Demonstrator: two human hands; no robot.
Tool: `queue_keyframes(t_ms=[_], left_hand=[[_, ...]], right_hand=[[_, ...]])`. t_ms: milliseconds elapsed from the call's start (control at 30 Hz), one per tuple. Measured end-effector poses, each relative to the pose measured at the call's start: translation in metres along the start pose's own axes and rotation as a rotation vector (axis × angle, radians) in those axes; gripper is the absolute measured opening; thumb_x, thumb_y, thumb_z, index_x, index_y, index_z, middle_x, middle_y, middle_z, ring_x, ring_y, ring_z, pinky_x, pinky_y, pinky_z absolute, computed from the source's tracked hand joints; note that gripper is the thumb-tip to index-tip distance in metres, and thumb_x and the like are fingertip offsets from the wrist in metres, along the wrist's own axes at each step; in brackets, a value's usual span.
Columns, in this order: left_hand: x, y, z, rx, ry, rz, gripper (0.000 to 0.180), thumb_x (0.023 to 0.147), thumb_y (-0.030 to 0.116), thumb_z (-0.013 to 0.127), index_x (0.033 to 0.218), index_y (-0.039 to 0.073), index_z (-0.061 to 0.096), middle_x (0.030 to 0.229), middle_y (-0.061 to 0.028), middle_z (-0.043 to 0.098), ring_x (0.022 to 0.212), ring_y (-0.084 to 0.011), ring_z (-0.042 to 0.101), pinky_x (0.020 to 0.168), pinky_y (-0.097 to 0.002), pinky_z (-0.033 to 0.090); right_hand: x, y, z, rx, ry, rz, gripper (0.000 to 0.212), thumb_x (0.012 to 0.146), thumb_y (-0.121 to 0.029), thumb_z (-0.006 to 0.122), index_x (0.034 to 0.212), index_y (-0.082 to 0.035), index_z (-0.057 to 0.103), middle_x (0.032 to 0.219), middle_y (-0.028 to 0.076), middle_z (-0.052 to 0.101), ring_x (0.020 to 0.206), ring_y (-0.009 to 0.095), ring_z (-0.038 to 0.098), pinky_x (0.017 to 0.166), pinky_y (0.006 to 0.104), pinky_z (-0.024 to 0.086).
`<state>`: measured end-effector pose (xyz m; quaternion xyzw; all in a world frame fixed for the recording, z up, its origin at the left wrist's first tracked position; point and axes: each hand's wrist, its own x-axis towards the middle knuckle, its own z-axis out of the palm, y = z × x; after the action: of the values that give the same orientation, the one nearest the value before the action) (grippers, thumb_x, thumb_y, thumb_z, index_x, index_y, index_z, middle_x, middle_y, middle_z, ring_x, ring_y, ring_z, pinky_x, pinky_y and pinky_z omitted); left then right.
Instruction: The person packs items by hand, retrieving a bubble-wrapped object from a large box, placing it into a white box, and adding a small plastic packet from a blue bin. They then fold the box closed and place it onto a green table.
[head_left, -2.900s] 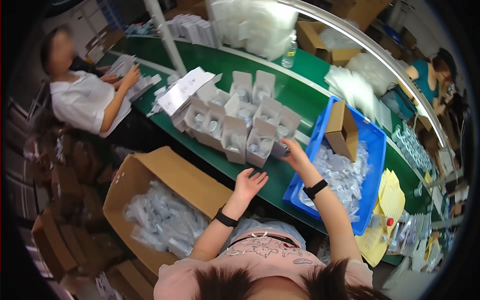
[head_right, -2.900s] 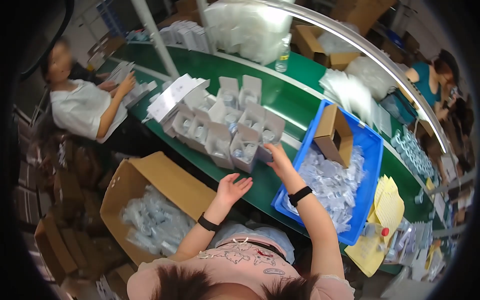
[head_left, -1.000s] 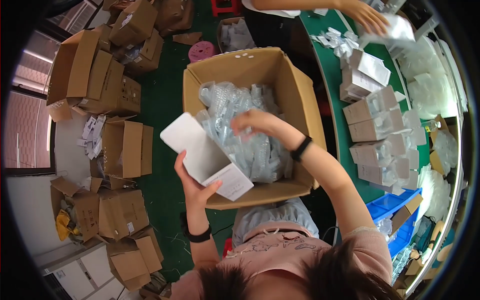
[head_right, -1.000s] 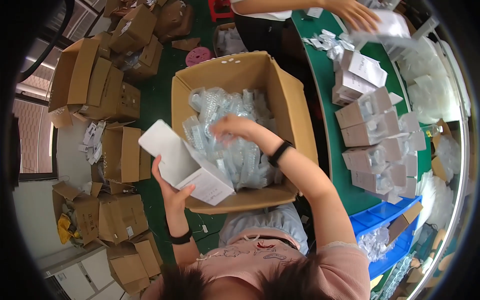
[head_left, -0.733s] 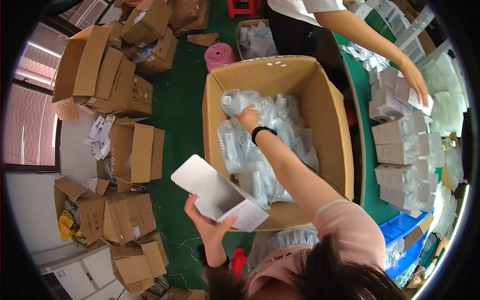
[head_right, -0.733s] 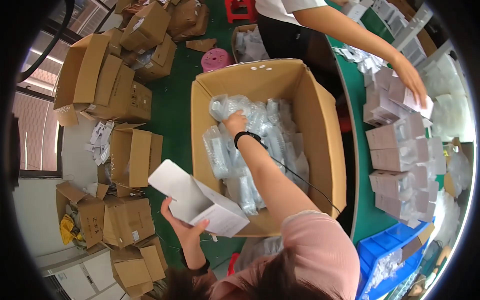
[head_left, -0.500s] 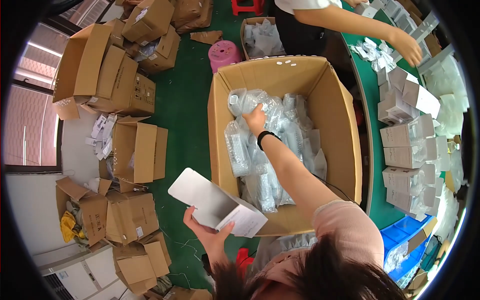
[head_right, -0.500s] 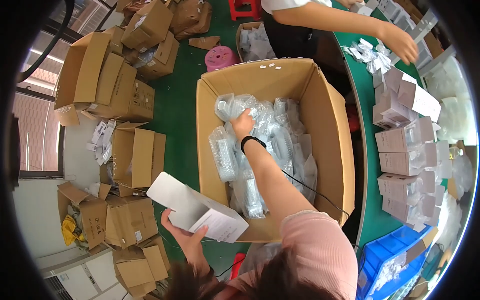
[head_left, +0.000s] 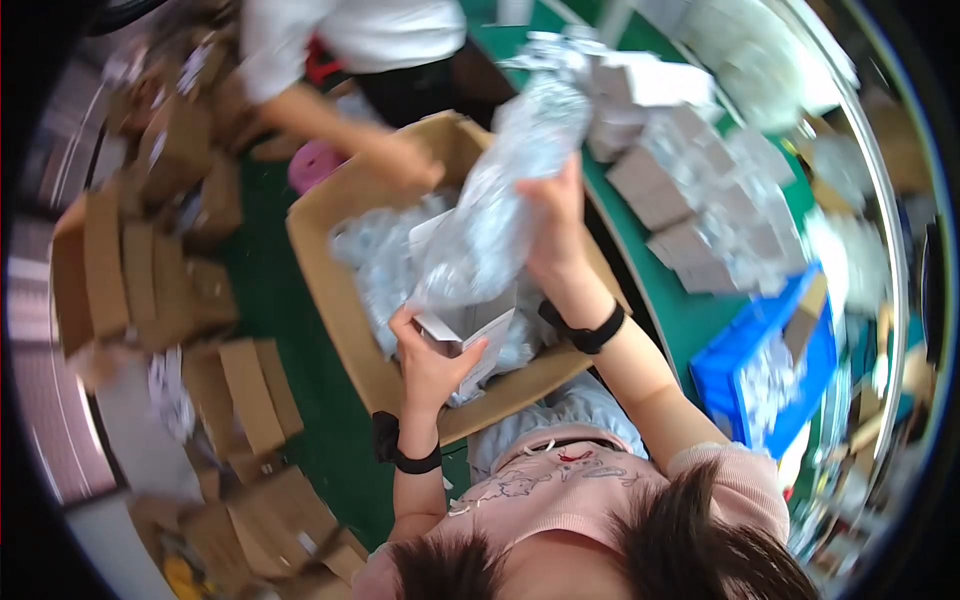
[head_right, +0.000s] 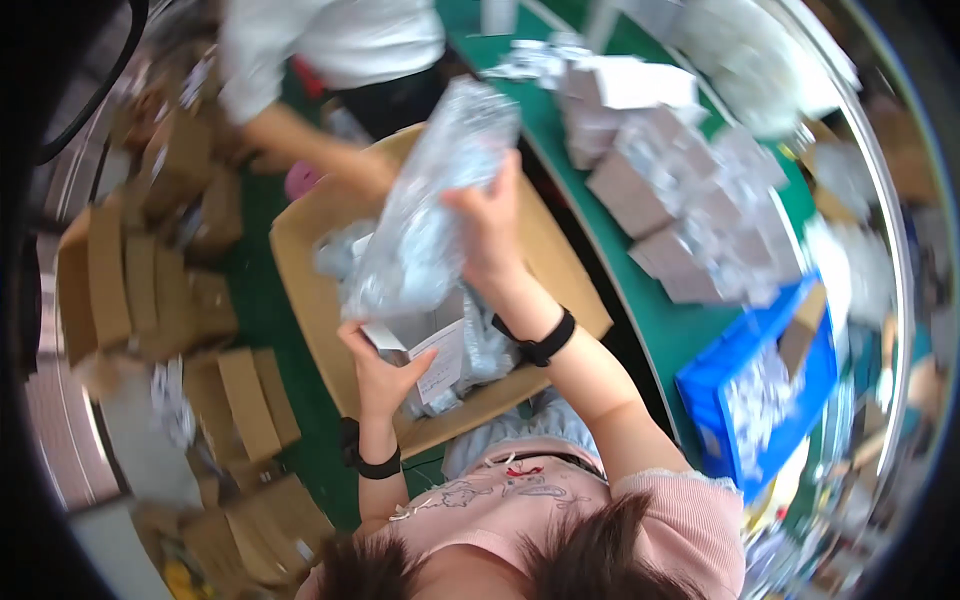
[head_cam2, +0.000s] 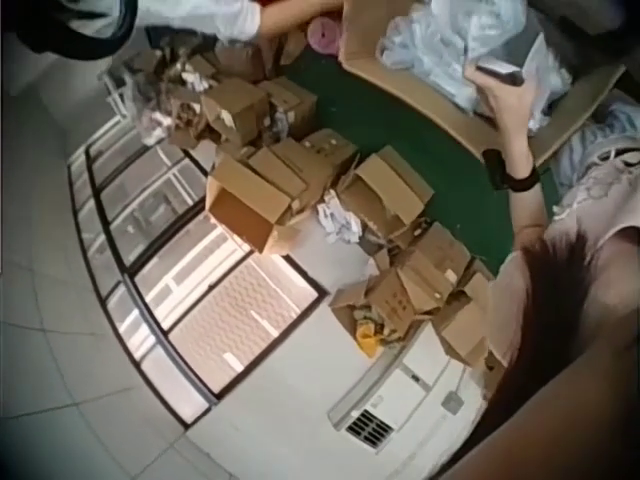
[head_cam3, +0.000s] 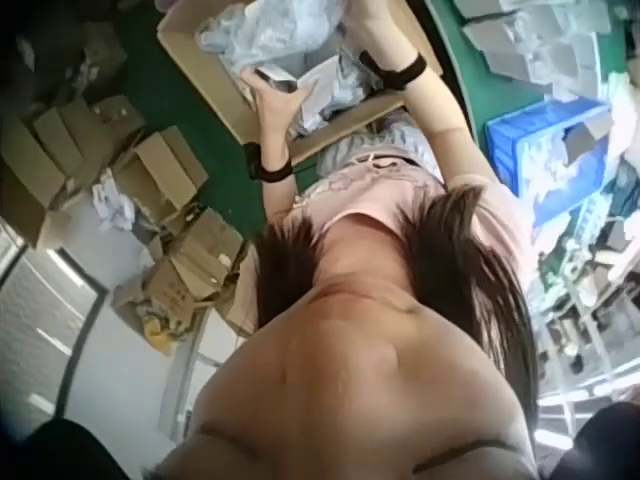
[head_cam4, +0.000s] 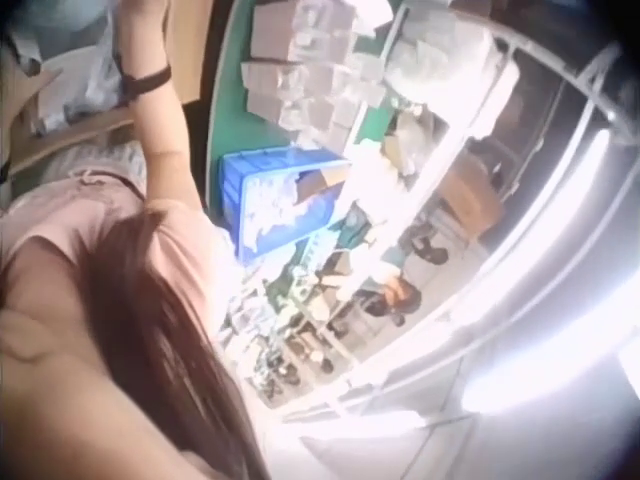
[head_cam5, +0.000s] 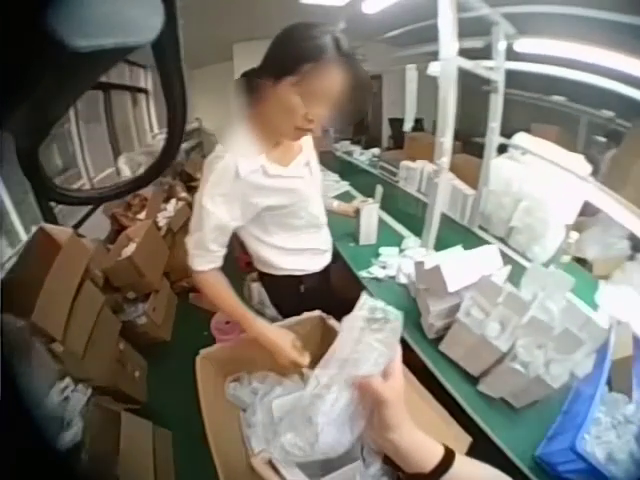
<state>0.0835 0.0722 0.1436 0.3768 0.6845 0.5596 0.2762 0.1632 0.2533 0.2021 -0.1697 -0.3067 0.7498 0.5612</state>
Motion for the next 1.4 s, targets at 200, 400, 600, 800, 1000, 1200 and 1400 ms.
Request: queue_keyframes(t_ms=[200, 400, 600, 800, 1000, 1200, 1400], left_hand=[[0.013, 0.036, 0.114, -0.039, -0.280, 0.376, 0.079, 0.057, 0.011, 0.083, 0.111, 0.009, 0.025, 0.115, -0.0166, 0.041, 0.102, -0.0269, 0.046, 0.089, -0.0394, 0.038], [-0.002, 0.101, 0.244, 0.082, -0.617, 0.605, 0.079, 0.055, 0.011, 0.083, 0.109, 0.010, 0.025, 0.119, -0.0214, 0.039, 0.109, -0.0328, 0.043, 0.090, -0.0427, 0.038], [-0.028, 0.109, 0.345, -0.028, -0.751, 0.721, 0.079, 0.052, 0.008, 0.083, 0.108, 0.011, 0.027, 0.123, -0.0225, 0.038, 0.110, -0.0376, 0.041, 0.090, -0.0452, 0.037], [-0.056, 0.084, 0.441, -0.039, -0.838, 0.635, 0.076, 0.050, 0.005, 0.082, 0.105, 0.010, 0.029, 0.126, -0.0199, 0.037, 0.113, -0.0377, 0.038, 0.094, -0.0449, 0.034], [-0.056, 0.032, 0.458, -0.013, -0.867, 0.431, 0.073, 0.054, 0.006, 0.080, 0.108, 0.008, 0.031, 0.129, -0.0199, 0.035, 0.118, -0.0378, 0.034, 0.096, -0.0442, 0.031], [-0.049, 0.063, 0.456, 0.087, -0.910, 0.576, 0.056, 0.063, 0.008, 0.075, 0.110, 0.006, 0.045, 0.129, -0.0213, 0.034, 0.113, -0.0383, 0.040, 0.092, -0.0416, 0.035], [-0.045, 0.065, 0.453, 0.231, -0.752, 0.543, 0.018, 0.066, 0.006, 0.071, 0.081, -0.001, 0.064, 0.105, -0.0132, 0.054, 0.084, -0.0221, 0.056, 0.070, -0.0303, 0.045]], right_hand=[[-0.019, -0.141, -0.108, -0.471, -0.278, -0.161, 0.060, 0.065, 0.001, 0.064, 0.119, -0.009, 0.040, 0.110, 0.006, 0.049, 0.107, 0.021, 0.049, 0.093, 0.0367, 0.039], [-0.065, -0.271, -0.195, -1.561, -0.630, -0.722, 0.031, 0.077, -0.010, 0.063, 0.107, -0.007, 0.056, 0.117, 0.008, 0.048, 0.116, 0.024, 0.045, 0.095, 0.0368, 0.037], [-0.144, -0.371, -0.282, -0.943, 0.182, -0.265, 0.028, 0.089, -0.021, 0.050, 0.086, 0.003, 0.063, 0.086, 0.012, 0.064, 0.084, 0.022, 0.063, 0.077, 0.0320, 0.048], [-0.198, -0.433, -0.492, -2.059, 0.489, 0.283, 0.024, 0.071, -0.013, 0.067, 0.090, 0.000, 0.061, 0.086, 0.015, 0.063, 0.079, 0.030, 0.061, 0.072, 0.0345, 0.049], [-0.173, -0.371, -0.523, -1.946, 0.049, 0.564, 0.037, 0.062, -0.010, 0.071, 0.097, -0.006, 0.061, 0.096, 0.015, 0.061, 0.092, 0.035, 0.057, 0.079, 0.0402, 0.046], [-0.197, -0.394, -0.531, -2.188, -0.185, 0.339, 0.034, 0.064, -0.007, 0.070, 0.096, -0.007, 0.058, 0.092, 0.014, 0.059, 0.086, 0.035, 0.057, 0.074, 0.0414, 0.047], [-0.201, -0.431, -0.440, -1.942, 0.117, 0.132, 0.031, 0.067, -0.006, 0.069, 0.094, -0.007, 0.055, 0.087, 0.013, 0.059, 0.081, 0.033, 0.057, 0.071, 0.0404, 0.046]])
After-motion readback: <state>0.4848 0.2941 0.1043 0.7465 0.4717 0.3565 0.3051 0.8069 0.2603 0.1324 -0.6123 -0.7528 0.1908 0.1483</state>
